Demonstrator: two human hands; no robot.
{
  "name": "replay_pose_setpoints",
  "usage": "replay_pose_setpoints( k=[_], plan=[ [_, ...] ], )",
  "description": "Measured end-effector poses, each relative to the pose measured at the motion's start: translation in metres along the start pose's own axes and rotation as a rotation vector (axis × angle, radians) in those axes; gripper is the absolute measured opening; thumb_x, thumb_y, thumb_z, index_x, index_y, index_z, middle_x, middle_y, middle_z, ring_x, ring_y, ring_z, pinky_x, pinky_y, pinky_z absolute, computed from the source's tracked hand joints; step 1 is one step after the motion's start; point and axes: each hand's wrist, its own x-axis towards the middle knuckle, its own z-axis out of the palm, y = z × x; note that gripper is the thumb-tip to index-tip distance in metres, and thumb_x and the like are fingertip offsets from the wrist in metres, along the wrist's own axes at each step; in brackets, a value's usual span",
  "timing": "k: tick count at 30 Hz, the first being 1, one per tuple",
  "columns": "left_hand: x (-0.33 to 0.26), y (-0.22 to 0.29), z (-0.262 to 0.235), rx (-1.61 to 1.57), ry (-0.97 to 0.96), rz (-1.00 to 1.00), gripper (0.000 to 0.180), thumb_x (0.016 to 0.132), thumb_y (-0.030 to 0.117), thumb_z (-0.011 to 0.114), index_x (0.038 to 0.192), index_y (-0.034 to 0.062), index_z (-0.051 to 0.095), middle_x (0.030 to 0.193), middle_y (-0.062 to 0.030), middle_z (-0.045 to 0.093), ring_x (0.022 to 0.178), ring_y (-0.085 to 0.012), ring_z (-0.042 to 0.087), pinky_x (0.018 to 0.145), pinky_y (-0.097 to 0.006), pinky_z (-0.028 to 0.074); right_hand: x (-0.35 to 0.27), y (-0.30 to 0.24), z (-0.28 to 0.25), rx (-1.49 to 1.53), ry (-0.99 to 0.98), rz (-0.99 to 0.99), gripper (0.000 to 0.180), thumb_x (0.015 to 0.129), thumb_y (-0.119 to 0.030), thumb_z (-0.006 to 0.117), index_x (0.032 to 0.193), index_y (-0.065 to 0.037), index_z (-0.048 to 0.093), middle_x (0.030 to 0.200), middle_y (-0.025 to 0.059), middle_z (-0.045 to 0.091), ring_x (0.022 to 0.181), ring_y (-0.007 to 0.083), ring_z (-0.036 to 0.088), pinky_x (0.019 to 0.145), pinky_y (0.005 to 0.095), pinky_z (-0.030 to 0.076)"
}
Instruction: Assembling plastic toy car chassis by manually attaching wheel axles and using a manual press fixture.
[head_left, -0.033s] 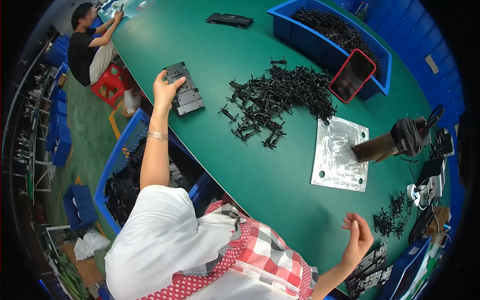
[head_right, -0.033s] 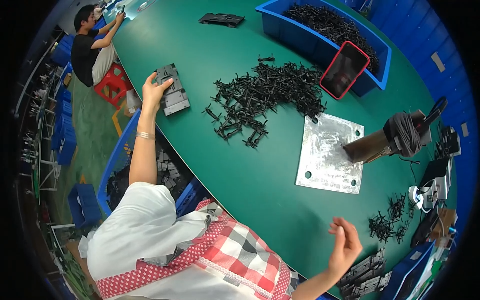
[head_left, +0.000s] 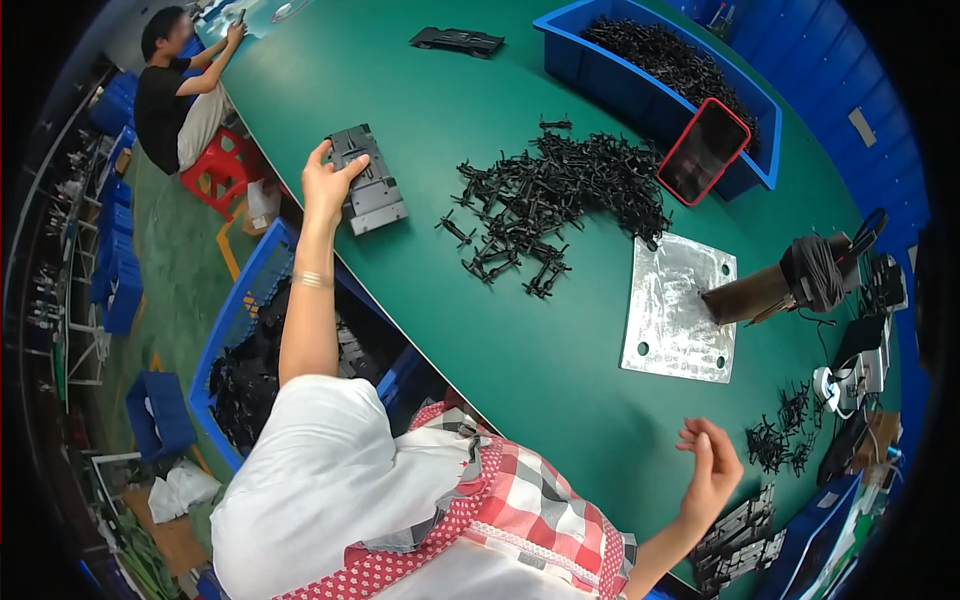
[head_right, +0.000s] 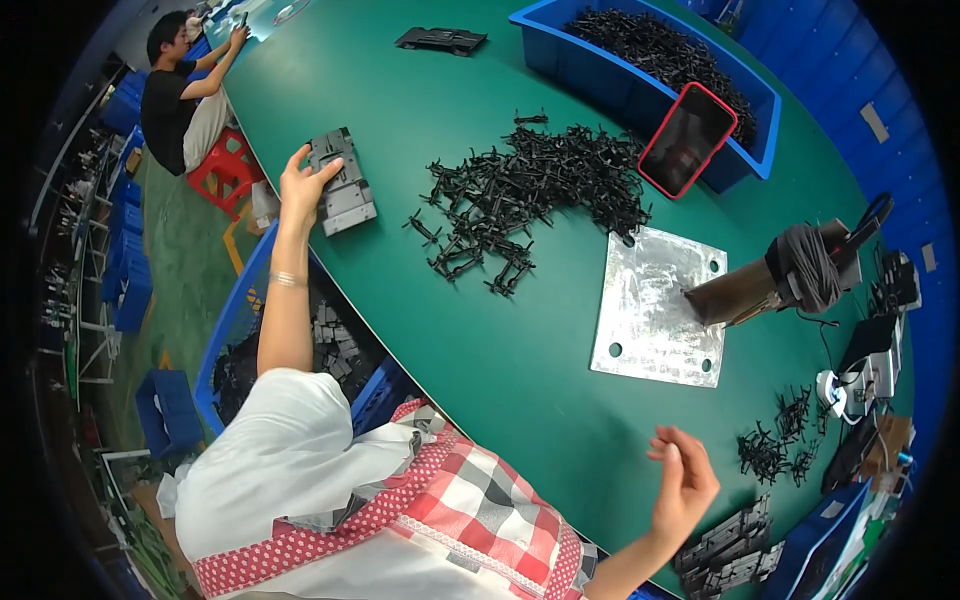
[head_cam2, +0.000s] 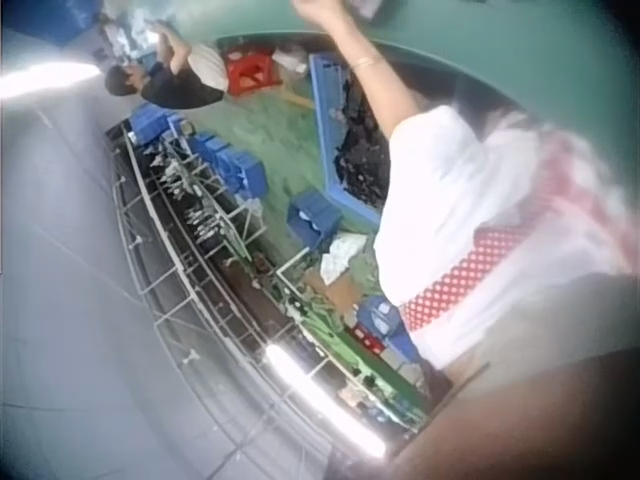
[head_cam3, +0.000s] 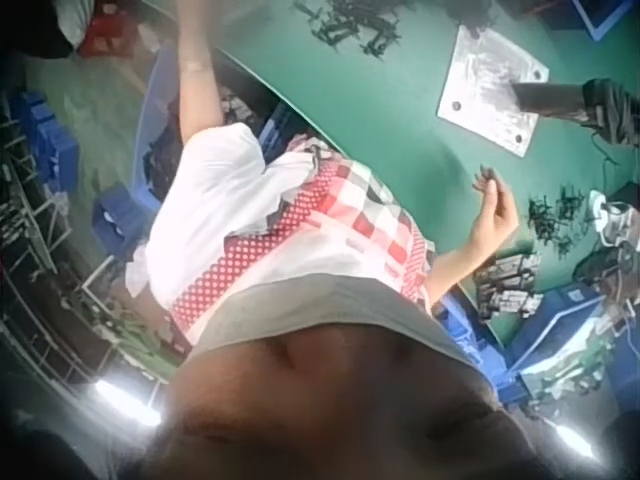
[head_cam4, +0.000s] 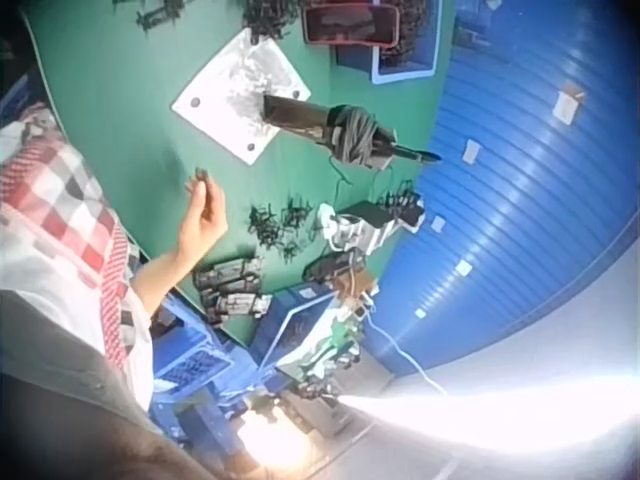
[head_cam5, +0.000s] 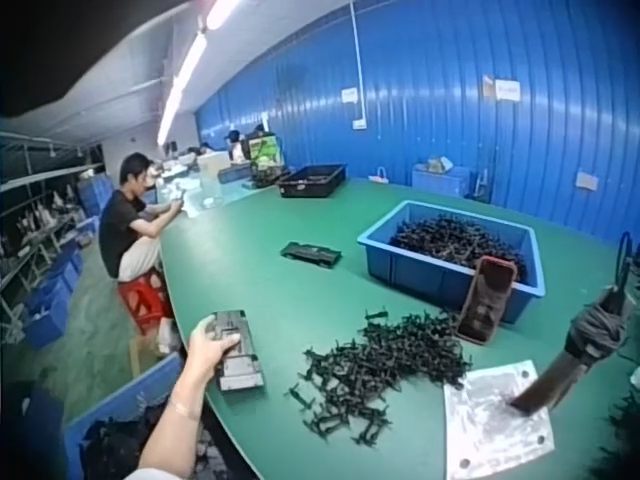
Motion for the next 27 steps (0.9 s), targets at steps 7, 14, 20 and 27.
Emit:
replay_pose_setpoints(
  k=[7, 14, 20, 27],
  plan=[
    [-0.176, 0.071, 0.065, -0.365, -0.817, 0.12, 0.065, 0.074, -0.007, 0.065, 0.131, -0.0065, 0.033, 0.129, -0.016, 0.043, 0.119, -0.0198, 0.042, 0.093, -0.03, 0.042, 0.015, -0.003, 0.078, 0.569, -0.283, 0.108, 0.044, 0.085, -0.002, 0.057, 0.126, 0.004, 0.041, 0.113, 0.0194, 0.056, 0.101, 0.0233, 0.057, 0.086, 0.0321, 0.048],
    [-0.304, 0.086, 0.147, 0.009, -1.19, 0.934, 0.043, 0.075, 0.008, 0.068, 0.115, -0.0019, 0.053, 0.1, -0.0164, 0.046, 0.083, -0.0294, 0.053, 0.073, -0.035, 0.046, -0.019, 0.024, 0.042, 0.629, 0.258, 0.262, 0.018, 0.083, -0.003, 0.06, 0.101, -0.001, 0.057, 0.082, 0.0004, 0.063, 0.066, 0.0024, 0.054, 0.056, 0.016, 0.04],
    [-0.356, 0.089, 0.203, 0.063, -1.315, 1.128, 0.012, 0.075, 0.011, 0.065, 0.083, 0.003, 0.06, 0.076, -0.0106, 0.056, 0.068, -0.03, 0.058, 0.061, -0.038, 0.048, -0.088, 0.061, -0.034, 0.683, 0.774, 0.179, 0.017, 0.077, 0.003, 0.06, 0.093, 0.0, 0.056, 0.086, 0.0033, 0.061, 0.075, 0.011, 0.057, 0.069, 0.0229, 0.047],
    [-0.223, 0.076, 0.261, 0.241, -0.641, 1.182, 0.009, 0.07, -0.002, 0.061, 0.079, -0.0011, 0.059, 0.076, -0.0141, 0.057, 0.065, -0.0278, 0.058, 0.06, -0.035, 0.048, -0.098, 0.065, -0.038, 0.718, 0.746, 0.192, 0.014, 0.08, 0.002, 0.053, 0.094, 0.002, 0.057, 0.089, 0.0061, 0.062, 0.078, 0.0123, 0.058, 0.073, 0.0253, 0.047]
  ],
)
